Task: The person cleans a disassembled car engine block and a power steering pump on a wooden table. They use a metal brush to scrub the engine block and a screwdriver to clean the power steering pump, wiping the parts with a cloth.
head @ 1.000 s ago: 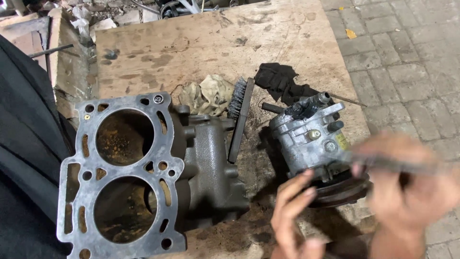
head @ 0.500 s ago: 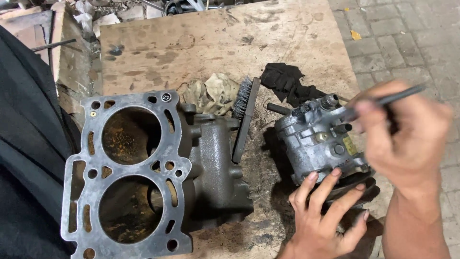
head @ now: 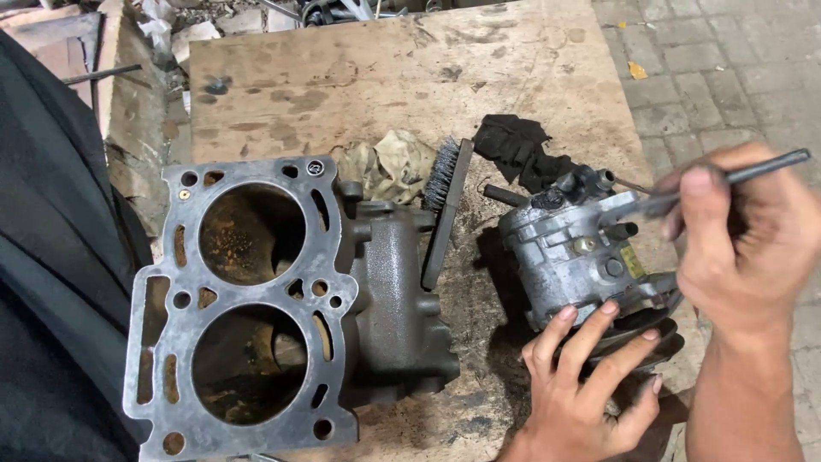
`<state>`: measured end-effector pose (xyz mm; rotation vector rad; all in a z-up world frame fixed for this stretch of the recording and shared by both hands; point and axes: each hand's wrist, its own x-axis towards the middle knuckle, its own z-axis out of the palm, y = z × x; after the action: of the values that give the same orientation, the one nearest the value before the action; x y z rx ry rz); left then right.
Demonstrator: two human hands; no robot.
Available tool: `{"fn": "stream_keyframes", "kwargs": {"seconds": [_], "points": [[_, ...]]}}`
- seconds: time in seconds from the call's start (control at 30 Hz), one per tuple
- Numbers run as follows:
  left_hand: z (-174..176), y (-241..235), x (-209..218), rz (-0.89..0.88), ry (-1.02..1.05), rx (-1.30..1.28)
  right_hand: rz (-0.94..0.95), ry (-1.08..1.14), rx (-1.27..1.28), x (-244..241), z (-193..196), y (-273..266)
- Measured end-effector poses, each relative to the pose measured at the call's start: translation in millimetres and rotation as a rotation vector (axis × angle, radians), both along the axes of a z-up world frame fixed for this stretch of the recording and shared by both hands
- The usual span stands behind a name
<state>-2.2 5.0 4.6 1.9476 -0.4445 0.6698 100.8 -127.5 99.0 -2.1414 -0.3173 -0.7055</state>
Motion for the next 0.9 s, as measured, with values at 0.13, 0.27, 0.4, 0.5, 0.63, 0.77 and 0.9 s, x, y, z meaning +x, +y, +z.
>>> {"fn": "stream_keyframes", "kwargs": {"seconds": [0.13, 0.27, 0.4, 0.5, 0.63, 0.77, 0.9], "points": [[-4.4, -3.1, -1.4, -0.025, 0.019, -0.022, -0.029, -0.025, -0.269, 8.0, -21.0, -24.2], [-2.3, -1.2, -0.2, 0.003, -0.003, 0.001, -0.207, -0.033, -0.107, -0.5, -22.5, -19.9], [-0.8, -3.2, -1.3, 0.008, 0.013, -0.018, -0.094, -0.019, -0.128, 3.9, -35.3, -46.6], [-2.6, -3.9, 0.2, -0.001, -0.006, -0.025, -0.176, 0.036, 0.107, -7.8, -30.8, -32.1], [-1.8, -5.6, 0.4, 0.013, -0.005, -0.008, -0.106, -0.055, -0.046, -6.1, -25.7, -26.5], [-3.5, -6.0, -0.9, 0.006, 0.012, -0.01, -0.131, -0.043, 0.029, -7.5, -31.9, -30.2], [-4.1, -7.1, -2.6, -0.013, 0.042, -0.027, -0.031, -0.039, 0.039, -8.0, -34.0, -36.4]]}}
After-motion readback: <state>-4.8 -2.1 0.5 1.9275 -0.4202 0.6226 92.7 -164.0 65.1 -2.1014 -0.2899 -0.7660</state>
